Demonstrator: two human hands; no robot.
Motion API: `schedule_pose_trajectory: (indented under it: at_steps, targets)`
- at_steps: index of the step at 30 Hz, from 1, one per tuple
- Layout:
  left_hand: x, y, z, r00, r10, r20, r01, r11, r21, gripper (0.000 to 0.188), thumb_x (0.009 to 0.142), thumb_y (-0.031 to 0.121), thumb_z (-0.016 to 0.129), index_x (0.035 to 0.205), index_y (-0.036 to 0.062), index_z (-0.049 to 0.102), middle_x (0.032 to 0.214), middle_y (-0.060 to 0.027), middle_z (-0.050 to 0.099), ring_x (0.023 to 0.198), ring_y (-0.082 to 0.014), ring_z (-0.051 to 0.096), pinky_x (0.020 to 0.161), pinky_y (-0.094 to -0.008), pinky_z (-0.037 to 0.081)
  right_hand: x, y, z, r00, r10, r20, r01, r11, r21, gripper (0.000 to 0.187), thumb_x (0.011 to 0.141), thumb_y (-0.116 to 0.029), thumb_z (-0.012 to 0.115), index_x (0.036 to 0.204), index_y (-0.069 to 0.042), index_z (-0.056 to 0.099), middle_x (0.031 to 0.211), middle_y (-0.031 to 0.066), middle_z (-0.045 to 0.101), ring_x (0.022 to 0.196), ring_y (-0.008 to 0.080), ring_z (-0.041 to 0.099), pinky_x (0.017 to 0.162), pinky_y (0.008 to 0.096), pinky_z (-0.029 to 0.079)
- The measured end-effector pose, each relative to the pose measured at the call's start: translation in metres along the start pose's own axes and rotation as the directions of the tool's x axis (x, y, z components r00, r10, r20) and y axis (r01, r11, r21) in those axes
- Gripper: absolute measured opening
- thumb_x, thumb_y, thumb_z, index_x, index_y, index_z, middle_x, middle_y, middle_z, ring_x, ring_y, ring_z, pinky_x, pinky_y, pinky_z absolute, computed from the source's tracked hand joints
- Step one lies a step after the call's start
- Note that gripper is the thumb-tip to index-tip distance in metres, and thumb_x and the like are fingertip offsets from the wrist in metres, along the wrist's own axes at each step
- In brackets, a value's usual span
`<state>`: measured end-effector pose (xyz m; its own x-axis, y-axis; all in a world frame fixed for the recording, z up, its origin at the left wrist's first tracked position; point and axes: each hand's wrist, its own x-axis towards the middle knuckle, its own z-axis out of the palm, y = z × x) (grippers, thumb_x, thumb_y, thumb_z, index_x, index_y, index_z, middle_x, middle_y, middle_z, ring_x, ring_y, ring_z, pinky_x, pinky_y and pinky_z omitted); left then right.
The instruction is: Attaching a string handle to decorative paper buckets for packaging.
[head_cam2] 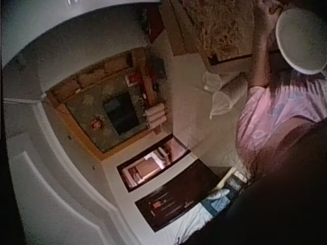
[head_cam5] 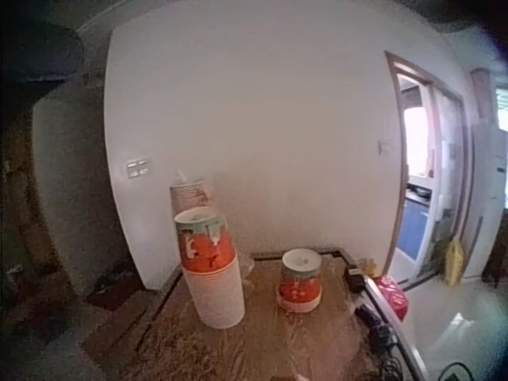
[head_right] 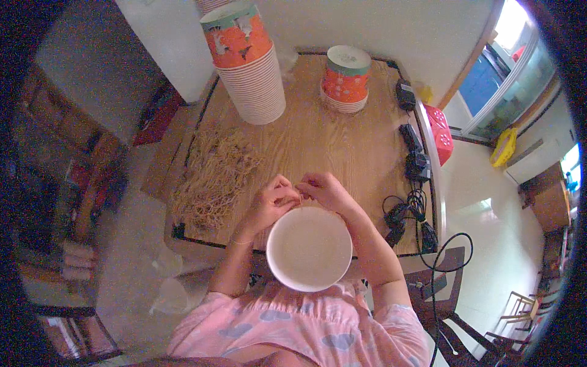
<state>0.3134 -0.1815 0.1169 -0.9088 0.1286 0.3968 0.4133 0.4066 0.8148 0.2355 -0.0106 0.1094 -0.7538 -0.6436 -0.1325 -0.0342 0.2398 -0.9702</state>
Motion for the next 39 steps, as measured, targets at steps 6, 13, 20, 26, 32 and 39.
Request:
schedule_pose_trajectory:
  at_steps: [6,13,20,26,32,39]
  targets:
    - [-0.002,0.004,-0.005,0.997,-0.063,0.037,0.062,0.997,0.050,0.012,0.072,0.004,0.069,0.081,0.0070,0.063,0.080,-0.0036,0.051,0.067,-0.0161,0.056,0.058,-0.0289,0.046,-0.013,-0.027,0.004,1.000,0.006,-0.013,-0.007,0.999,-0.032,0.014,0.085,-0.010,0.056,0.077,0.000,0.058,0.067,0.0009,0.055,0.064,0.0076,0.051,0.058,0.0217,0.041]
    - [-0.008,-0.002,0.004,0.896,-0.389,0.214,0.439,0.707,-0.555,0.008,0.082,0.011,0.059,0.086,0.0057,0.058,0.077,0.0021,0.056,0.067,-0.0071,0.054,0.058,-0.0214,0.044,-0.020,-0.038,0.006,0.998,0.021,-0.061,-0.027,0.995,-0.096,0.013,0.083,-0.012,0.058,0.078,-0.001,0.060,0.063,0.0007,0.054,0.061,0.0073,0.050,0.056,0.0231,0.041]
    - [-0.009,-0.013,0.007,0.725,-0.560,0.400,0.625,0.293,-0.723,0.012,0.083,0.019,0.061,0.086,0.0069,0.060,0.074,0.0024,0.059,0.061,-0.0038,0.054,0.054,-0.0176,0.043,-0.032,-0.043,0.013,0.977,-0.155,-0.146,0.105,0.947,-0.303,0.015,0.082,-0.014,0.060,0.082,0.001,0.061,0.069,0.0095,0.061,0.061,0.0167,0.056,0.057,0.0303,0.045]
    - [-0.008,-0.007,0.005,0.695,-0.591,0.410,0.649,0.270,-0.711,0.014,0.083,0.020,0.063,0.087,0.0069,0.061,0.073,0.0025,0.059,0.059,-0.0037,0.054,0.053,-0.0168,0.043,-0.037,-0.050,0.014,0.965,-0.189,-0.181,0.113,0.925,-0.363,0.015,0.081,-0.014,0.061,0.081,0.001,0.062,0.069,0.0110,0.061,0.057,0.0178,0.055,0.054,0.0301,0.044]
    - [-0.006,-0.001,0.000,0.696,-0.566,0.443,0.645,0.222,-0.731,0.012,0.084,0.019,0.061,0.088,0.0076,0.061,0.072,0.0026,0.059,0.060,-0.0037,0.054,0.053,-0.0165,0.043,-0.039,-0.053,0.016,0.942,-0.262,-0.210,0.135,0.869,-0.477,0.016,0.079,-0.016,0.061,0.079,-0.001,0.061,0.072,0.0145,0.060,0.064,0.0296,0.058,0.058,0.0360,0.046]
    - [-0.007,-0.007,0.002,0.679,-0.600,0.424,0.652,0.227,-0.723,0.012,0.084,0.019,0.060,0.088,0.0075,0.062,0.069,0.0035,0.056,0.056,-0.0026,0.051,0.049,-0.0158,0.040,-0.040,-0.052,0.016,0.908,-0.385,-0.167,0.233,0.793,-0.563,0.015,0.079,-0.016,0.063,0.080,-0.001,0.064,0.072,0.0129,0.060,0.064,0.0265,0.057,0.058,0.0343,0.046]
